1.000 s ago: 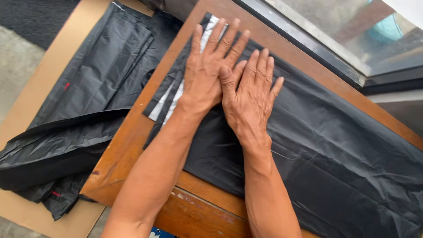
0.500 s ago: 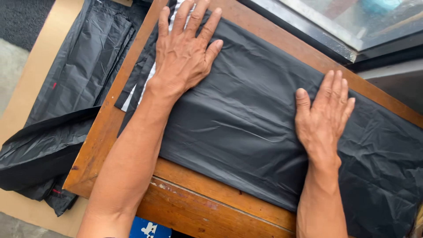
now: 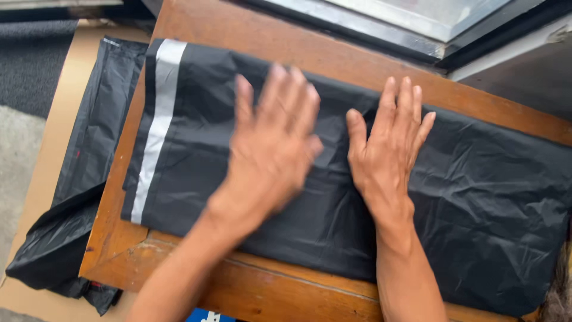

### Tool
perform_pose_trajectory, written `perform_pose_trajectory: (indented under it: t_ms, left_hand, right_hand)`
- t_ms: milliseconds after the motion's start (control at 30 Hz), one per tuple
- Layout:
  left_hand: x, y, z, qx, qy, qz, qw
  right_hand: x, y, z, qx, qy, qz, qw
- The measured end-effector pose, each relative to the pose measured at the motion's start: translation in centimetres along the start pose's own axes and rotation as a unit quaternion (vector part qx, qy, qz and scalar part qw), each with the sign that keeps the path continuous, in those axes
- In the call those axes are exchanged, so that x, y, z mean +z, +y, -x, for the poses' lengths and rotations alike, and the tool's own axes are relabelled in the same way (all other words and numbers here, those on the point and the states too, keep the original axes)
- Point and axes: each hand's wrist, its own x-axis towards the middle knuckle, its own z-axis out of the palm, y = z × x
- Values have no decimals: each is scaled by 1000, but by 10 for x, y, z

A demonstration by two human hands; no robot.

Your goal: The person uses a feather duster to clean a black fabric item on a wooden table. They repeatedly brush the surface, fold the fabric, and smooth it with their hands. The task involves cleaning both sides of the fabric and folding it into a compact shape.

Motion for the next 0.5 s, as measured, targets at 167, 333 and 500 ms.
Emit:
perform_pose_trajectory:
  t_ms: [167,333,500]
  left_hand:
    - [27,54,36,50,-57,116,990]
    - [42,44,34,86,-54,71,992]
    - [11,61,45,119,-41,84,988]
  right_hand:
    - [-42,-13,59,-64,2,-29,998]
    - [-29,-1,110,-79,-53,17,995]
    - [-14,4,122,-78,-32,38,996]
